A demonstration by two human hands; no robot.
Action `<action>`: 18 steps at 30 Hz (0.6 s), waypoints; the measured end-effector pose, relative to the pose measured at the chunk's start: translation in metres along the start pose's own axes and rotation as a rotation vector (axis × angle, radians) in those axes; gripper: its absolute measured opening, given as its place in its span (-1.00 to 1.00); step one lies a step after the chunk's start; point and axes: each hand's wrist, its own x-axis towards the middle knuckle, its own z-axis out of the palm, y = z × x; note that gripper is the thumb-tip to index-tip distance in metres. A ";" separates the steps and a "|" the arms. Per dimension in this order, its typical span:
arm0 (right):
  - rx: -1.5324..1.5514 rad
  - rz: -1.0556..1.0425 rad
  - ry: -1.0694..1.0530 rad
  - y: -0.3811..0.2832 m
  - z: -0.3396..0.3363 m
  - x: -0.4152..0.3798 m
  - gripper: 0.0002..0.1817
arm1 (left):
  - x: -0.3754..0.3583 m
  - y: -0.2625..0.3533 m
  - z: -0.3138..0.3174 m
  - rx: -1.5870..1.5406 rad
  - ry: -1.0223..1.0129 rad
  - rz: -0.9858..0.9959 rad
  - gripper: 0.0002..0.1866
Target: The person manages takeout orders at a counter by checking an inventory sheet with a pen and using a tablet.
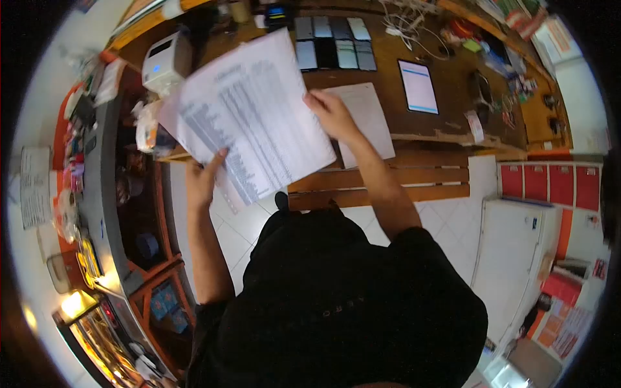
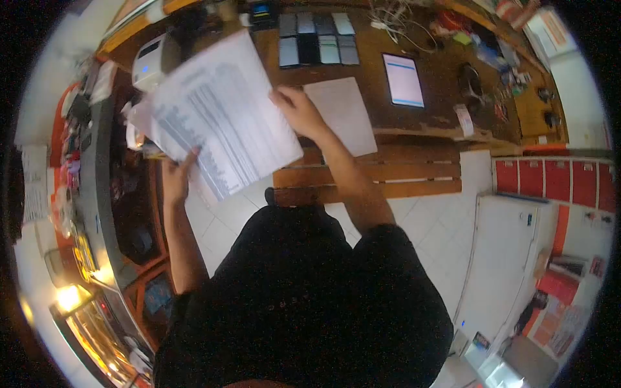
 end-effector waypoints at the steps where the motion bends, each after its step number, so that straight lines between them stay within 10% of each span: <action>1: 0.020 0.188 0.008 0.034 -0.014 -0.011 -0.63 | -0.002 -0.015 0.008 0.066 -0.006 -0.025 -0.66; 6: -1.007 -0.031 0.850 0.191 -0.074 -0.090 -0.46 | -0.021 -0.101 0.010 0.140 -0.066 -0.240 -0.69; 9: -1.033 0.450 1.065 0.235 -0.102 -0.108 -0.28 | -0.028 -0.114 0.013 0.229 -0.038 -0.298 -0.69; 11: -0.261 0.313 0.752 0.225 -0.118 -0.113 -0.30 | -0.030 -0.123 0.011 0.293 -0.056 -0.314 -0.71; 18: 0.118 0.553 0.751 0.308 -0.143 -0.104 -0.37 | -0.010 -0.102 0.056 0.333 -0.171 -0.237 -0.72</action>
